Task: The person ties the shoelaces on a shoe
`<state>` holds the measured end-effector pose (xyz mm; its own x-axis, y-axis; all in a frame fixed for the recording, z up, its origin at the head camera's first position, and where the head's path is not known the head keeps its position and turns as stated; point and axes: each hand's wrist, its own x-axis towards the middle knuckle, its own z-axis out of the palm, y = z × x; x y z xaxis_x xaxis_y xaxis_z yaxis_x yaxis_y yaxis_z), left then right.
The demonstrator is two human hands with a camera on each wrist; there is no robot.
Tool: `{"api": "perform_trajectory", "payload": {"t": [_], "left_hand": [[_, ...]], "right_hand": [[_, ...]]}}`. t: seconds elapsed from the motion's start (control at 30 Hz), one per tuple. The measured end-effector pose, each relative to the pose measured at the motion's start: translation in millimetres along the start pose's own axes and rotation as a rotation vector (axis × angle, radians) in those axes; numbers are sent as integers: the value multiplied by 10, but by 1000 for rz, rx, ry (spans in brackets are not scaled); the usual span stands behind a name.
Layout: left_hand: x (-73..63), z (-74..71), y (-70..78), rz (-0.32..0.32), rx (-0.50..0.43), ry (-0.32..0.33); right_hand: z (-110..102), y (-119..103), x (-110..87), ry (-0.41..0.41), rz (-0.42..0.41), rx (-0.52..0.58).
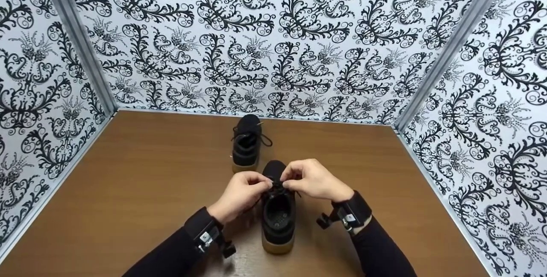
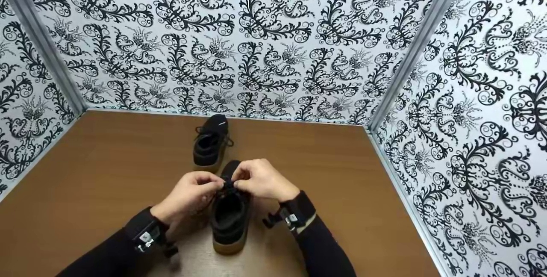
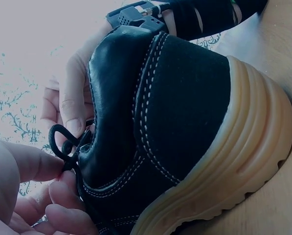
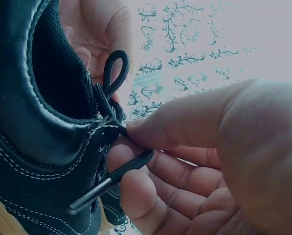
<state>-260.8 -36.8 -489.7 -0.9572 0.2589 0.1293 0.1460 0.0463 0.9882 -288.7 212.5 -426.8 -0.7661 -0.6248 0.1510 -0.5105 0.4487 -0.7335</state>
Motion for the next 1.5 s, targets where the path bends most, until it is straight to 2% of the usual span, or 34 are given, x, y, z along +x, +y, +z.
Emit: {"api": "perform_trajectory", "payload": {"t": [0.07, 0.3, 0.43, 0.63, 0.8, 1.17, 1.5], "left_hand": [[0, -3, -1, -3, -3, -4], [-13, -5, -17, -65, -117, -57], [-16, -3, -27, -65, -119, -56], [-12, -2, -21, -59, -116, -50], [-9, -4, -16, -51, -101, -45], [-10, -3, -8, -49, -97, -42], [-9, -5, -1, -58, -110, -47]], "right_hand": [[2, 2, 5, -1, -9, -8], [10, 27, -2, 19, -104, -96], [17, 36, -2, 15, -121, -109], [26, 27, 5, 16, -36, -45], [31, 31, 9, 16, -27, -58], [28, 49, 18, 8, -103, -150], [46, 65, 37, 27, -157, -157]]}}
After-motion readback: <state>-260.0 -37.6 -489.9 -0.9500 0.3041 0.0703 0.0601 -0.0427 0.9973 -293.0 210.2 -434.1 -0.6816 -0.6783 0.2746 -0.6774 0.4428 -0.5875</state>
